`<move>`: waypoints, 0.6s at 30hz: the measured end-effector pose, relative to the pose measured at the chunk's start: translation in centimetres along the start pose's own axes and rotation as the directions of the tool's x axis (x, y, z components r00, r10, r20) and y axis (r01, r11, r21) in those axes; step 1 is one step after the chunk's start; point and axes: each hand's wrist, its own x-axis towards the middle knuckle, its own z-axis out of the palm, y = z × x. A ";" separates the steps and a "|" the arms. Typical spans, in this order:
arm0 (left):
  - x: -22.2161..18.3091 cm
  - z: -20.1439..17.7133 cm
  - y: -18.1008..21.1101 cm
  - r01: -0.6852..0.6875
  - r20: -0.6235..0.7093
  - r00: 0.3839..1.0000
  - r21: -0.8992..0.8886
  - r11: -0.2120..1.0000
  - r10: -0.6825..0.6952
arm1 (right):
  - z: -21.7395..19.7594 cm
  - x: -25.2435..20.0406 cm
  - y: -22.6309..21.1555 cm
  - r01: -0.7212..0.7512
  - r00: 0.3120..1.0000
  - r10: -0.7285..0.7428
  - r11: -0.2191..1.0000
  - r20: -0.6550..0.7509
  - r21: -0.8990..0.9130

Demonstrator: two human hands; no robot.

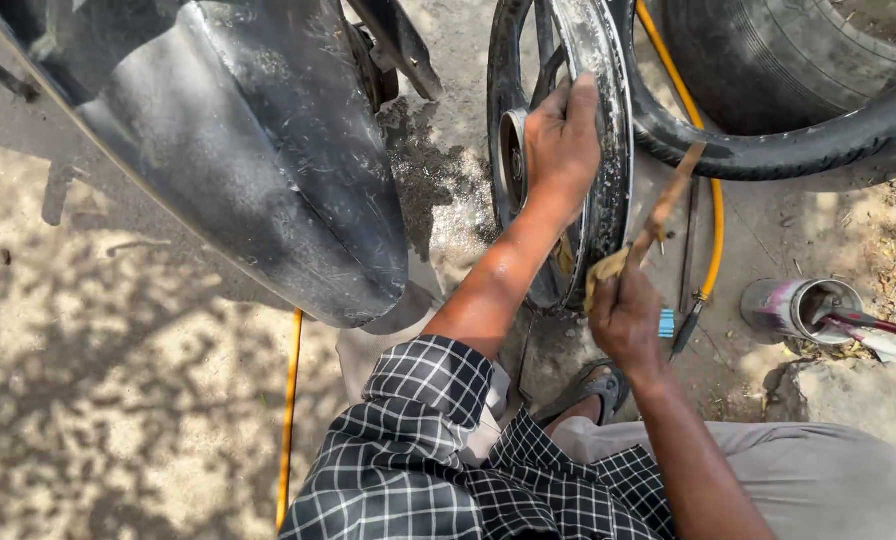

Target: Repairing and polishing a motorcycle wheel rim using a file and sandpaper.

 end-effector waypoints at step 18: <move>-0.7 -1.3 -0.5 -0.036 -0.019 0.999 0.303 0.952 0.044 | -4.4 14.8 -5.2 -0.083 0.988 0.097 0.990 0.119 -0.118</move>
